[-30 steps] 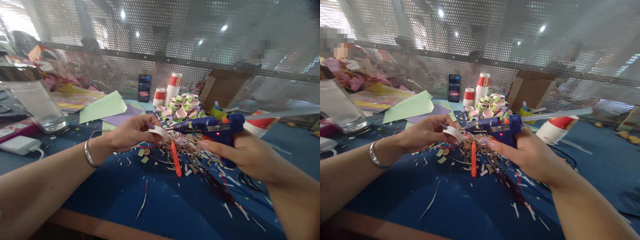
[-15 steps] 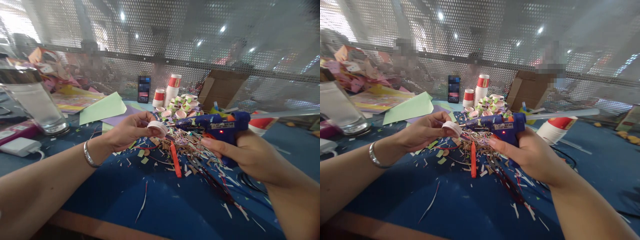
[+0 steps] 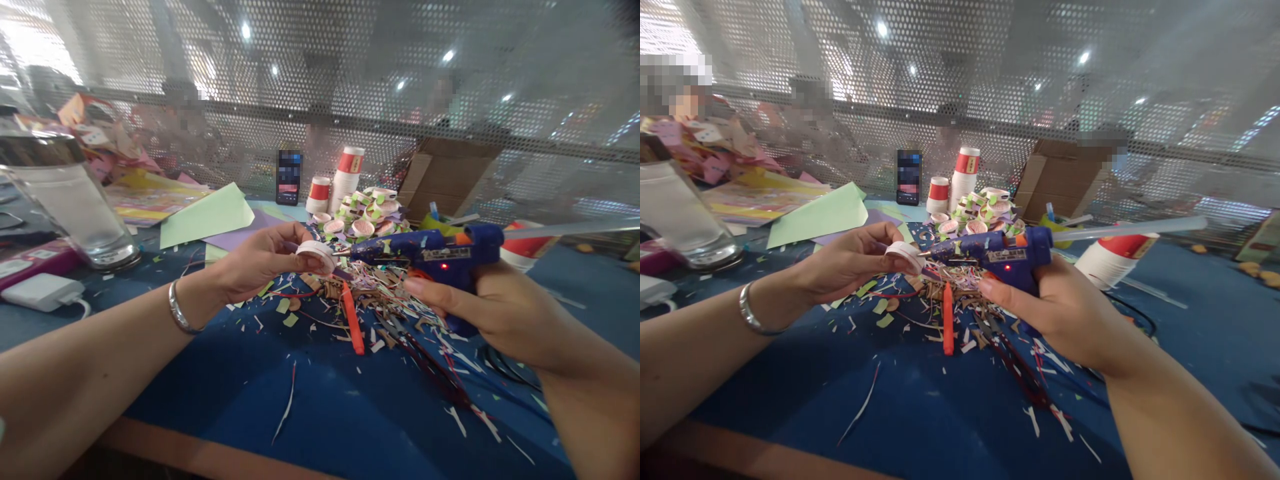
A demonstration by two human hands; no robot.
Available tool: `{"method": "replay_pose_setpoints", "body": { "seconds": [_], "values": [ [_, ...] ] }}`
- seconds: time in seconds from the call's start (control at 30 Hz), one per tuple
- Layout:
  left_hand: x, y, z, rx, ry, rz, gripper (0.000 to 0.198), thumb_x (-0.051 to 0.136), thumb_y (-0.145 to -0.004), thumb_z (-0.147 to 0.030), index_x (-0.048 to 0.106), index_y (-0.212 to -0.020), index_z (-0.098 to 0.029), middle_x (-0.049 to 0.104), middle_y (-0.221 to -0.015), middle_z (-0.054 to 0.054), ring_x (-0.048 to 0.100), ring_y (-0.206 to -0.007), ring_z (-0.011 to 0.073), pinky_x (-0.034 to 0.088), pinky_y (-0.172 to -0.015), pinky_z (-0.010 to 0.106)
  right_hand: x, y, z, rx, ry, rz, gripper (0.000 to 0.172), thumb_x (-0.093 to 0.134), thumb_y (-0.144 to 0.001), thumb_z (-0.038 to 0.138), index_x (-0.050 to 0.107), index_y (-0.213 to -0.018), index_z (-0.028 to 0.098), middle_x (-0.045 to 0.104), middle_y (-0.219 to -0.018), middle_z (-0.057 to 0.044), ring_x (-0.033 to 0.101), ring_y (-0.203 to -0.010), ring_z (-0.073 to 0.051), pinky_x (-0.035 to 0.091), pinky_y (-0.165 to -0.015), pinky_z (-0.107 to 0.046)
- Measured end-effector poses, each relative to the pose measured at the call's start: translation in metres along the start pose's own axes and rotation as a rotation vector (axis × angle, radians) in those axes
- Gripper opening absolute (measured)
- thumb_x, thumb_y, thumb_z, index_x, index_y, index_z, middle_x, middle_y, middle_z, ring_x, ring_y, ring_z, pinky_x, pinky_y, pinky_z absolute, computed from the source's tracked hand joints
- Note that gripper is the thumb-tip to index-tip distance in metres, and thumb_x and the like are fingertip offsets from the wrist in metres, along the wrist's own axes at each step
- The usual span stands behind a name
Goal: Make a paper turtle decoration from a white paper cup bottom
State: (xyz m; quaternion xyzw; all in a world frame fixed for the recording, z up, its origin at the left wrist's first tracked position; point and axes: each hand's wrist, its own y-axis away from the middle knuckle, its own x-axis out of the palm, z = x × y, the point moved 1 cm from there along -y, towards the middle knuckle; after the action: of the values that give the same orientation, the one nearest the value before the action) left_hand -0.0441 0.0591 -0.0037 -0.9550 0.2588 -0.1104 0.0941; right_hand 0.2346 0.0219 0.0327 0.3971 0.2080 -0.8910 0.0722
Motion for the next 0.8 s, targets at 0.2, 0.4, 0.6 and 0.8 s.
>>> {"method": "replay_pose_setpoints", "body": {
  "seconds": [0.2,0.4,0.6,0.8],
  "values": [
    [-0.0010,-0.0009,-0.0007,0.007,-0.021,-0.010,0.021,0.077,-0.077,-0.009,0.058,-0.084,-0.015,0.076,-0.083,0.002,0.073,-0.082,0.0141,0.053,-0.079,0.027,0.0000,-0.0008,-0.0009,-0.026,0.139,0.020,0.053,0.056,-0.083,0.068,0.048,-0.050,0.027,0.044,-0.046,0.001,0.042,-0.047,-0.017,0.038,-0.045,-0.033],
    [-0.0004,-0.0007,0.0002,0.004,-0.031,-0.010,0.020,0.076,-0.078,-0.009,0.058,-0.084,-0.015,0.076,-0.084,0.002,0.073,-0.083,0.0150,0.054,-0.080,0.029,-0.0003,-0.0013,0.0005,-0.067,0.150,0.017,0.054,0.054,-0.084,0.067,0.048,-0.048,0.027,0.044,-0.046,0.000,0.040,-0.047,-0.016,0.039,-0.045,-0.033],
    [-0.0002,-0.0009,0.0002,0.010,-0.036,-0.011,0.020,0.076,-0.078,-0.009,0.058,-0.083,-0.015,0.076,-0.084,0.002,0.073,-0.082,0.0146,0.054,-0.079,0.028,-0.0006,-0.0008,-0.0007,-0.076,0.167,0.009,0.053,0.055,-0.085,0.065,0.049,-0.048,0.027,0.044,-0.047,0.000,0.042,-0.050,-0.017,0.042,-0.048,-0.033],
    [-0.0004,-0.0009,-0.0004,0.006,-0.065,-0.021,0.020,0.077,-0.077,-0.010,0.058,-0.082,-0.015,0.076,-0.084,0.003,0.073,-0.082,0.0162,0.054,-0.078,0.030,-0.0004,-0.0002,-0.0009,-0.059,0.170,0.016,0.053,0.054,-0.085,0.065,0.050,-0.049,0.027,0.045,-0.047,0.000,0.040,-0.048,-0.016,0.042,-0.050,-0.033]
  ]
}}
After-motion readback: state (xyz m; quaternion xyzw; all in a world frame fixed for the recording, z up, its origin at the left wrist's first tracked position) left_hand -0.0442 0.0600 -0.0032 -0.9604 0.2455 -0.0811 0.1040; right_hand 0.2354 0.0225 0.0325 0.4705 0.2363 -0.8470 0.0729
